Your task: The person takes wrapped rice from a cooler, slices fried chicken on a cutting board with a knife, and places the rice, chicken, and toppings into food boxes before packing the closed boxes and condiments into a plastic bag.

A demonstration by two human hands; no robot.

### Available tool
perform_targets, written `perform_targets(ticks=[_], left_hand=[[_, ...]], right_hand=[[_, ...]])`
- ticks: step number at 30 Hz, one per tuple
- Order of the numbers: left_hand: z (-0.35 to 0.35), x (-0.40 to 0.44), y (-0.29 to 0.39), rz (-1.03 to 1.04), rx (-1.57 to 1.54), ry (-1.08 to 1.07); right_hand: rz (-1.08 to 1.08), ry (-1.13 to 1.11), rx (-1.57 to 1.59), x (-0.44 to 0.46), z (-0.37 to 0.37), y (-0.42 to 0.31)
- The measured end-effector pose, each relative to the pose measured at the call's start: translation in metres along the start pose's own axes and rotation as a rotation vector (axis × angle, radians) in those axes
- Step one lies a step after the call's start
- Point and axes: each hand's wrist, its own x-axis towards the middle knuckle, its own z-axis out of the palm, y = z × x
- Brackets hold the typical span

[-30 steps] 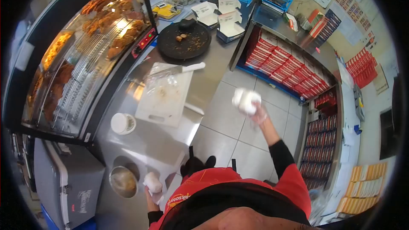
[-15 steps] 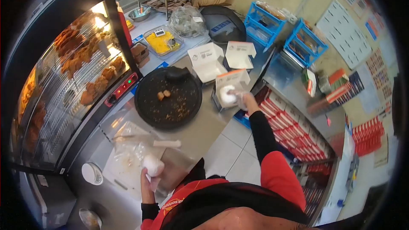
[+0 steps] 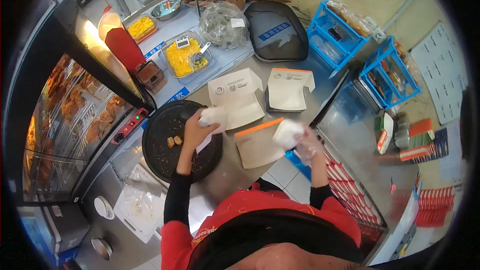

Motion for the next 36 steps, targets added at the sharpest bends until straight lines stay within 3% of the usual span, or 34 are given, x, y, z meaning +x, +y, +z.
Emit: perform_targets(ticks=[2, 4, 5, 7, 8, 10, 12, 13, 14, 15, 18, 20, 21, 22, 25, 28, 29, 31, 33, 34, 35, 36], left_hand=[[0.029, 0.045, -0.002, 0.002, 0.145, -0.029], [0.060, 0.082, -0.011, 0.061, 0.485, -0.244], [0.074, 0.095, -0.016, 0.051, 0.490, -0.242], [0.100, 0.114, -0.034, 0.160, 0.727, -0.502], [0.115, 0.123, -0.054, 0.148, 0.733, -0.500], [0.139, 0.133, -0.089, 0.098, 0.786, -0.773], [0.145, 0.132, -0.082, -0.066, 0.783, -0.861], [0.152, 0.129, -0.100, 0.052, 0.804, -0.741], [0.155, 0.129, -0.097, 0.002, 0.851, -0.692], [0.153, 0.120, -0.095, 0.196, 0.878, -0.477], [0.156, 0.102, -0.094, 0.409, 0.878, -0.111], [0.114, 0.076, -0.038, 0.251, 0.715, -0.115], [0.092, 0.058, -0.014, 0.137, 0.635, -0.066], [0.070, 0.038, 0.002, 0.023, 0.547, -0.009], [0.008, -0.049, 0.041, -0.274, 0.305, 0.156], [-0.018, -0.148, 0.023, -0.396, 0.119, 0.341], [-0.024, -0.179, 0.017, -0.413, 0.049, 0.391], [-0.036, -0.239, -0.004, -0.403, -0.012, 0.399], [-0.049, -0.294, -0.021, -0.618, -0.381, 0.367], [-0.065, -0.317, -0.027, -0.604, -0.368, 0.333], [-0.079, -0.343, -0.031, -0.719, -0.543, 0.383], [-0.092, -0.363, -0.036, -0.833, -0.725, 0.434]], right_hand=[[-0.273, -0.036, -0.162, 0.042, -0.015, -0.041], [-0.336, 0.159, -0.574, 0.087, -0.018, -0.071], [-0.330, 0.149, -0.572, 0.119, -0.026, -0.072], [-0.228, 0.128, -0.844, 0.198, -0.057, -0.031], [-0.195, 0.113, -0.935, 0.234, -0.071, -0.006], [-0.196, -0.090, -0.825, 0.272, -0.079, 0.032], [-0.253, -0.183, -0.913, 0.281, -0.063, 0.045], [-0.279, -0.184, -1.029, 0.280, -0.060, 0.050], [-0.316, -0.174, -1.184, 0.279, -0.056, 0.054], [-0.351, -0.151, -1.340, 0.277, -0.056, 0.057], [-0.353, -0.099, -1.600, 0.272, -0.053, 0.033], [-0.271, -0.201, -1.436, 0.251, -0.017, -0.035], [-0.359, -0.086, -1.514, 0.241, -0.001, -0.057], [-0.660, -0.118, -1.207, 0.217, 0.025, -0.077], [-0.923, -0.292, -1.114, 0.131, 0.133, -0.147], [-1.164, -0.559, -1.053, 0.069, 0.248, -0.152], [-0.935, -0.751, -0.734, 0.051, 0.294, -0.135], [-1.287, -0.898, -0.888, 0.014, 0.379, -0.121], [-1.251, -0.891, -0.822, -0.006, 0.460, -0.095], [-1.382, -0.646, -0.817, 0.003, 0.501, -0.074], [-1.488, -0.400, -0.818, 0.015, 0.535, -0.048], [-1.501, -0.336, -0.810, 0.025, 0.561, -0.033]])
